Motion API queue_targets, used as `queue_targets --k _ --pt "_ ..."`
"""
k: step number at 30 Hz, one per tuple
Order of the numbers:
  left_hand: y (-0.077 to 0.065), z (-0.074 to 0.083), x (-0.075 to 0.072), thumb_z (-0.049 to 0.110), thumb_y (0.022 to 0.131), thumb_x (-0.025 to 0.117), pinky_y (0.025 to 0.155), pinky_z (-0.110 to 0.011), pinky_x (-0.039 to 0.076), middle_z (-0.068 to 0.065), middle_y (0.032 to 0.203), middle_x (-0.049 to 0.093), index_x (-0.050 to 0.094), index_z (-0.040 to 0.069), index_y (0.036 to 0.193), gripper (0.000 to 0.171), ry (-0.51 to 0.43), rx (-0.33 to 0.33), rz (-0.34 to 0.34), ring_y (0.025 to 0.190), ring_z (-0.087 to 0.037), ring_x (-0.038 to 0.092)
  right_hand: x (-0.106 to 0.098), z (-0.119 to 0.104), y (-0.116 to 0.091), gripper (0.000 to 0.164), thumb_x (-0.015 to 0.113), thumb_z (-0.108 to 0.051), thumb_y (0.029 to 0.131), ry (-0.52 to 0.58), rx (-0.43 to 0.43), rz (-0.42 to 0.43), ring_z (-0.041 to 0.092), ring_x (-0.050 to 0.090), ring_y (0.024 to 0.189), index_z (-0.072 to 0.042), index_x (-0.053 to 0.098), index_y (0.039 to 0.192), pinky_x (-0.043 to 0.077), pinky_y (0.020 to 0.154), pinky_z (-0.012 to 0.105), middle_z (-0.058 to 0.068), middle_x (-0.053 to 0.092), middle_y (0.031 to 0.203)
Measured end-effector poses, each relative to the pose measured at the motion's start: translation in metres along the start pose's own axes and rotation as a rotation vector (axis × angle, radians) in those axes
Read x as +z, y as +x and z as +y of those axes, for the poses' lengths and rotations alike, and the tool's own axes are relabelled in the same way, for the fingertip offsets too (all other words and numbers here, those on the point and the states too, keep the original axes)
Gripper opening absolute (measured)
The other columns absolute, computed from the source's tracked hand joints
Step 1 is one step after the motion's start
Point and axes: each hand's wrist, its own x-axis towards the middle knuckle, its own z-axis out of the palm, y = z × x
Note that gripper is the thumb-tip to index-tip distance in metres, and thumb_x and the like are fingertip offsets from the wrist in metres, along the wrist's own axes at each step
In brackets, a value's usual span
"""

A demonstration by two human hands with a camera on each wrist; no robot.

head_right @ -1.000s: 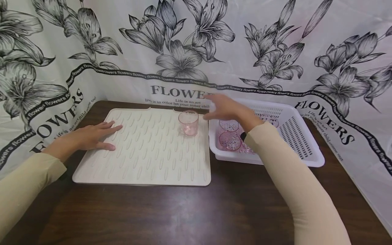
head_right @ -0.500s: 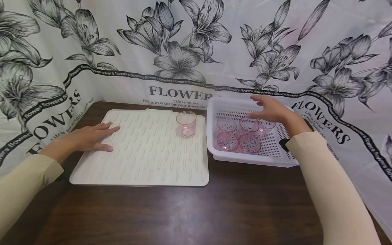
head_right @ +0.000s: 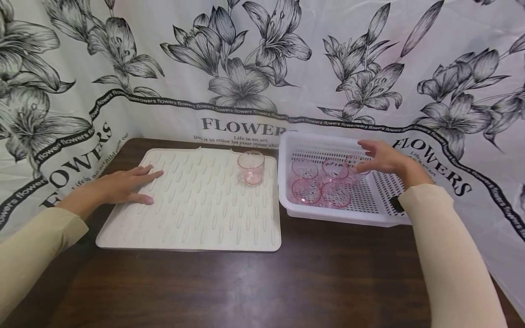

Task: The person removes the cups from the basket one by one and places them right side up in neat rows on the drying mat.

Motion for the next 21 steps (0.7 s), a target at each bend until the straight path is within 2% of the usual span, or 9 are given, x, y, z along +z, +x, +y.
queue_targets --k 6,13,21 --pt "0.000 0.003 0.000 0.068 0.085 0.061 0.102 -0.073 0.030 -0.030 0.157 0.025 0.032 0.010 0.155 0.095 -0.007 -0.010 0.001 0.142 -0.053 0.025 0.001 0.013 0.005 0.109 0.077 -0.046 0.085 -0.009 0.079 -0.018 0.058 0.018 0.140 -0.004 0.008 0.159 0.018 0.106 0.074 0.033 0.015 0.158" --pt "0.000 0.003 -0.001 0.068 0.085 0.060 0.102 -0.073 0.029 -0.029 0.158 0.024 0.032 0.010 0.155 0.096 -0.005 -0.011 -0.001 0.142 -0.053 0.025 0.004 0.020 0.008 0.103 0.075 -0.036 0.088 -0.011 0.085 -0.044 0.060 0.021 0.138 0.003 0.009 0.157 0.021 0.105 0.073 0.039 0.018 0.154" --pt "0.000 0.002 -0.001 0.068 0.085 0.060 0.103 -0.073 0.029 -0.030 0.158 0.024 0.032 0.010 0.155 0.095 -0.012 -0.005 0.006 0.142 -0.053 0.025 0.013 0.023 0.016 0.100 0.079 -0.031 0.085 -0.032 0.090 -0.026 0.060 0.027 0.135 0.008 0.017 0.153 0.028 0.104 0.071 0.043 0.023 0.149"
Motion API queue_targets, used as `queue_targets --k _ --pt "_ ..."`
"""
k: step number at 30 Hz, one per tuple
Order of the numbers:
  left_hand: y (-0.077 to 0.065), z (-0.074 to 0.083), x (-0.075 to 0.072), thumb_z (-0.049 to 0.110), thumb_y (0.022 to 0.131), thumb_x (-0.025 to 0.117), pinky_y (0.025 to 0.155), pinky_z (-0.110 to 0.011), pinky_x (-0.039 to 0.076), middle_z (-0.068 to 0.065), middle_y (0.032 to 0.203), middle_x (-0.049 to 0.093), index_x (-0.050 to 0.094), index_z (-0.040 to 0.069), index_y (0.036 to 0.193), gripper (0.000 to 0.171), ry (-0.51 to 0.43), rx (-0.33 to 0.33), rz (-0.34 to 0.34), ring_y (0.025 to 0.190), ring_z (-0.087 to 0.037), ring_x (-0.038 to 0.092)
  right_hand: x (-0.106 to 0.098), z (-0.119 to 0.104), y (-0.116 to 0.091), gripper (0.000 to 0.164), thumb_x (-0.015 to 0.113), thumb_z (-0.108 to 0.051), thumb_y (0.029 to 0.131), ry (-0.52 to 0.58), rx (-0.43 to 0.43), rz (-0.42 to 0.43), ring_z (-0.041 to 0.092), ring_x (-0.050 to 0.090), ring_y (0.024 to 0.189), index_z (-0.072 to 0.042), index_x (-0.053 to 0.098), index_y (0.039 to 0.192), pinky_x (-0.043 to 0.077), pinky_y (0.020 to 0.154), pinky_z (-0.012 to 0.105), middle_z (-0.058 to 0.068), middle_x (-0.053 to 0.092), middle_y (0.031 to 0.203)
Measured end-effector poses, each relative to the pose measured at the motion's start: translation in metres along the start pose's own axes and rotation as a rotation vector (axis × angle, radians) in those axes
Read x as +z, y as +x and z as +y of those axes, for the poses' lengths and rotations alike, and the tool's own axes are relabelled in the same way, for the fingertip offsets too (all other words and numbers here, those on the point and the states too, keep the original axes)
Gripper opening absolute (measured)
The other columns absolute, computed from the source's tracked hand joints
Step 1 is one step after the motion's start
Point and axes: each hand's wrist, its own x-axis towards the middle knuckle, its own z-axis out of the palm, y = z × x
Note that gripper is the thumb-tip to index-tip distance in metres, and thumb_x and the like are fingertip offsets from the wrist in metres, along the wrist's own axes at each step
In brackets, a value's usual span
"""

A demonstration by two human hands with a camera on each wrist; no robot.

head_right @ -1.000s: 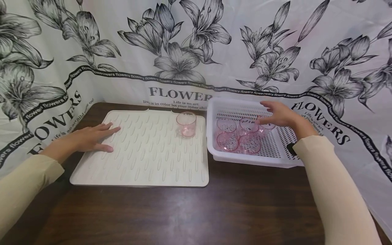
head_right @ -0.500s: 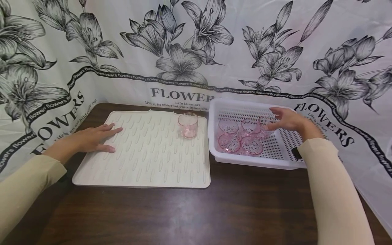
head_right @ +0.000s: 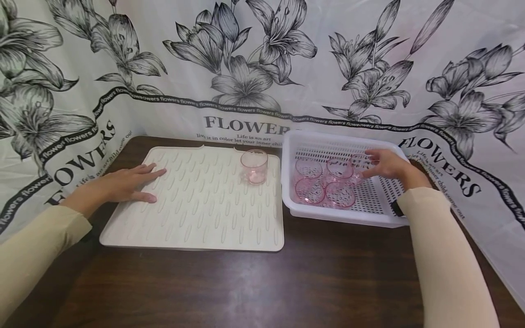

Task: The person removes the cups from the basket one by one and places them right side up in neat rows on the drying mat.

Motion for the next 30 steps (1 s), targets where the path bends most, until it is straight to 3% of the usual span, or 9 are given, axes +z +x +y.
queue_targets --k 12,19,30 --pt "0.003 0.004 -0.003 0.068 0.085 0.060 0.102 -0.073 0.030 -0.030 0.157 0.024 0.032 0.009 0.155 0.096 0.006 0.009 0.001 0.141 -0.054 0.025 0.004 -0.002 -0.003 0.095 0.075 -0.034 0.088 -0.040 -0.001 0.024 0.060 0.037 0.129 0.011 0.019 0.152 0.036 0.099 0.069 0.042 0.033 0.144" --pt "0.003 0.004 -0.004 0.067 0.085 0.060 0.103 -0.073 0.028 -0.029 0.158 0.023 0.031 0.010 0.156 0.096 0.000 -0.001 -0.007 0.142 -0.053 0.024 -0.008 -0.016 -0.014 0.095 0.076 -0.036 0.087 -0.105 -0.020 0.073 0.059 0.042 0.125 0.012 0.023 0.151 0.038 0.097 0.069 0.042 0.037 0.141" --pt "0.003 0.000 0.001 0.070 0.085 0.059 0.103 -0.073 0.029 -0.028 0.159 0.022 0.031 0.011 0.156 0.097 0.003 -0.014 -0.016 0.143 -0.052 0.023 -0.024 -0.038 -0.032 0.093 0.077 -0.033 0.088 -0.086 -0.090 0.150 0.059 0.037 0.130 0.009 0.024 0.153 0.037 0.100 0.068 0.039 0.035 0.145"
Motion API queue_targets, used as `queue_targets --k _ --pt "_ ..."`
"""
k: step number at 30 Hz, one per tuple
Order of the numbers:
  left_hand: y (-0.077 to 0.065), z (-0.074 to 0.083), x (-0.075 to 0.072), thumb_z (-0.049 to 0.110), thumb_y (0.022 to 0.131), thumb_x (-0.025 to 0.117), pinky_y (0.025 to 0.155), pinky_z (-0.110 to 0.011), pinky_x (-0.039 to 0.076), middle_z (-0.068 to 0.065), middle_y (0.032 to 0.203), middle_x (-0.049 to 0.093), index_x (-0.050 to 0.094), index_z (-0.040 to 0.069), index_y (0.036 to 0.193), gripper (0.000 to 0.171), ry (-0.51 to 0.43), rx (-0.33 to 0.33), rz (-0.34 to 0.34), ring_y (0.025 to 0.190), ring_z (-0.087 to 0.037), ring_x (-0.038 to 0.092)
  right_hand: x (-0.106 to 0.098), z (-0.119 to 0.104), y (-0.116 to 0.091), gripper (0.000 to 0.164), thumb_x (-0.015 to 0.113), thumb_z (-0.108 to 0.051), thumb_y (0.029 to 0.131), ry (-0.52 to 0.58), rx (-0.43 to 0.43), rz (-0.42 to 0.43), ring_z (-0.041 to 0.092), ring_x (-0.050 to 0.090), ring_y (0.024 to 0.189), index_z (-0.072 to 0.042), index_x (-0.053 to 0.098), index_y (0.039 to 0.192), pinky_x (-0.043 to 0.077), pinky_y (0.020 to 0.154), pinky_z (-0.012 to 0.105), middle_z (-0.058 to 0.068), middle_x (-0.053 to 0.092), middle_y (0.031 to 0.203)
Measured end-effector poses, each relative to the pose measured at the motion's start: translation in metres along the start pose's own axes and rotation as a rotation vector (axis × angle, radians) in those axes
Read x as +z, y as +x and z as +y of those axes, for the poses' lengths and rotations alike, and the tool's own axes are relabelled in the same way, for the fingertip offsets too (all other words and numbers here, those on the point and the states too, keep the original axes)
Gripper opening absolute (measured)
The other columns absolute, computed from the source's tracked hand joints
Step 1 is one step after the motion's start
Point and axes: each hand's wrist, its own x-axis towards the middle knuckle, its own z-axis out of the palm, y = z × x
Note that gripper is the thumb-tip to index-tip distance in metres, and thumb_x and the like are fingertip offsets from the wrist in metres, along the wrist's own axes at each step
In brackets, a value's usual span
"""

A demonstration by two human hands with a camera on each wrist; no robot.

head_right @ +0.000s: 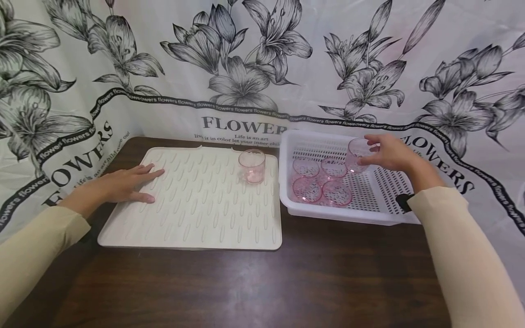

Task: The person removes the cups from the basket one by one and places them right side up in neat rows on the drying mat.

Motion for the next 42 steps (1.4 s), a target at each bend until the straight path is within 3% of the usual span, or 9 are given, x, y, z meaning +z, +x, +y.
queue_targets --k 12,21,42 --pt "0.000 -0.003 0.002 0.073 0.083 0.058 0.101 -0.074 0.029 -0.029 0.159 0.021 0.030 0.012 0.156 0.099 -0.002 -0.004 0.005 0.143 -0.053 0.022 -0.007 -0.024 -0.009 0.088 0.077 -0.035 0.088 0.042 -0.091 0.097 0.055 0.047 0.126 0.006 0.031 0.152 0.042 0.097 0.065 0.036 0.044 0.142" --pt "0.001 -0.003 0.003 0.073 0.083 0.059 0.102 -0.074 0.029 -0.028 0.159 0.022 0.031 0.012 0.156 0.099 -0.004 -0.009 0.002 0.143 -0.053 0.022 -0.005 -0.060 -0.016 0.082 0.076 -0.036 0.089 0.075 -0.175 0.153 0.049 0.052 0.125 0.001 0.037 0.151 0.043 0.097 0.064 0.029 0.048 0.143" --pt "0.001 0.002 0.000 0.071 0.083 0.060 0.101 -0.075 0.028 -0.028 0.159 0.022 0.030 0.012 0.156 0.098 0.000 -0.027 -0.010 0.142 -0.053 0.023 0.018 -0.135 -0.026 0.076 0.080 -0.031 0.086 0.138 -0.389 0.142 0.038 0.054 0.128 -0.010 0.045 0.150 0.041 0.104 0.058 0.016 0.058 0.139"
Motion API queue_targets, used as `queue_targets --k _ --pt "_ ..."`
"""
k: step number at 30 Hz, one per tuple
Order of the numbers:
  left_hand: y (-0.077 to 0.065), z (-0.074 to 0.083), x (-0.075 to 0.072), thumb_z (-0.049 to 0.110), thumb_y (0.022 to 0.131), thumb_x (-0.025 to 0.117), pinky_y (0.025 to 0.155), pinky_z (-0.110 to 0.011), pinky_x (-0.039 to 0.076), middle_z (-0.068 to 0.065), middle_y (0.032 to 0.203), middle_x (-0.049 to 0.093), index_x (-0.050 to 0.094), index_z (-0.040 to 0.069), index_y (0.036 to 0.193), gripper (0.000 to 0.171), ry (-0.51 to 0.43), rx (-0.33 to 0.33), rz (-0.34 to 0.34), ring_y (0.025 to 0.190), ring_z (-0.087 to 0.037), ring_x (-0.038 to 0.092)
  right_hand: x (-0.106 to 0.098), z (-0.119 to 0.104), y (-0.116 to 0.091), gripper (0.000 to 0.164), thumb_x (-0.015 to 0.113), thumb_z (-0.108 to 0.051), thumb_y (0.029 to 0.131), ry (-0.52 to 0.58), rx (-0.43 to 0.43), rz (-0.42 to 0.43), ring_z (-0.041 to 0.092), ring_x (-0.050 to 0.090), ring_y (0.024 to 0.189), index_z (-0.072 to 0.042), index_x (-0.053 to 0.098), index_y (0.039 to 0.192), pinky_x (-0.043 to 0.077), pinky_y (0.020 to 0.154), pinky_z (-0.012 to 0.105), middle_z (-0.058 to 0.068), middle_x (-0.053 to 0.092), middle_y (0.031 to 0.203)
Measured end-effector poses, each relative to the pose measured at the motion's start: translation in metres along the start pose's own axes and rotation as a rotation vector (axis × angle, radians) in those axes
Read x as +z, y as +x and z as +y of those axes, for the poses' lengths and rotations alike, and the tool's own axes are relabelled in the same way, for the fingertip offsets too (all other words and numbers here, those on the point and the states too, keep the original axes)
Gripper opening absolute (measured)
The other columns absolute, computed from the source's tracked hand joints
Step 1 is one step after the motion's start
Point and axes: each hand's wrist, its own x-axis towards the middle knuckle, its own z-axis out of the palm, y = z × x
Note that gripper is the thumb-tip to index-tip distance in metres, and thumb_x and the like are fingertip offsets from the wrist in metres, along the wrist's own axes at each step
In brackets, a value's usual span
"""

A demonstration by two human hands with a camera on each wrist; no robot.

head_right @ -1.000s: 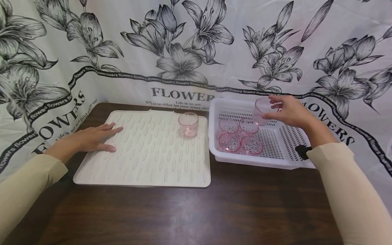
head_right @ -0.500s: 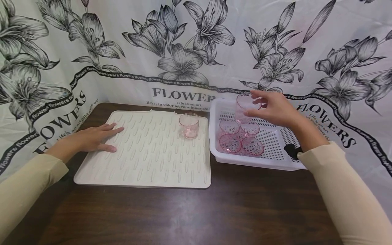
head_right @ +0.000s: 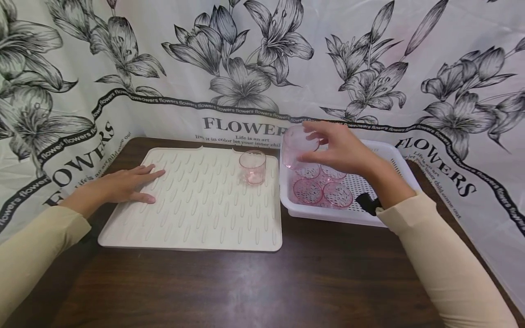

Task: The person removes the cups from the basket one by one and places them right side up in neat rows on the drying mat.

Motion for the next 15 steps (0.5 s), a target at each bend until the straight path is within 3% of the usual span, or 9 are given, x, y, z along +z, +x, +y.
queue_targets --k 15 --pt "-0.001 0.001 -0.001 0.068 0.084 0.061 0.102 -0.074 0.028 -0.028 0.159 0.023 0.031 0.012 0.156 0.096 0.008 0.000 0.005 0.143 -0.053 0.023 0.046 -0.030 0.010 0.085 0.083 -0.034 0.082 -0.007 -0.200 -0.168 0.028 0.055 0.126 -0.009 0.042 0.152 0.046 0.100 0.053 0.011 0.055 0.142"
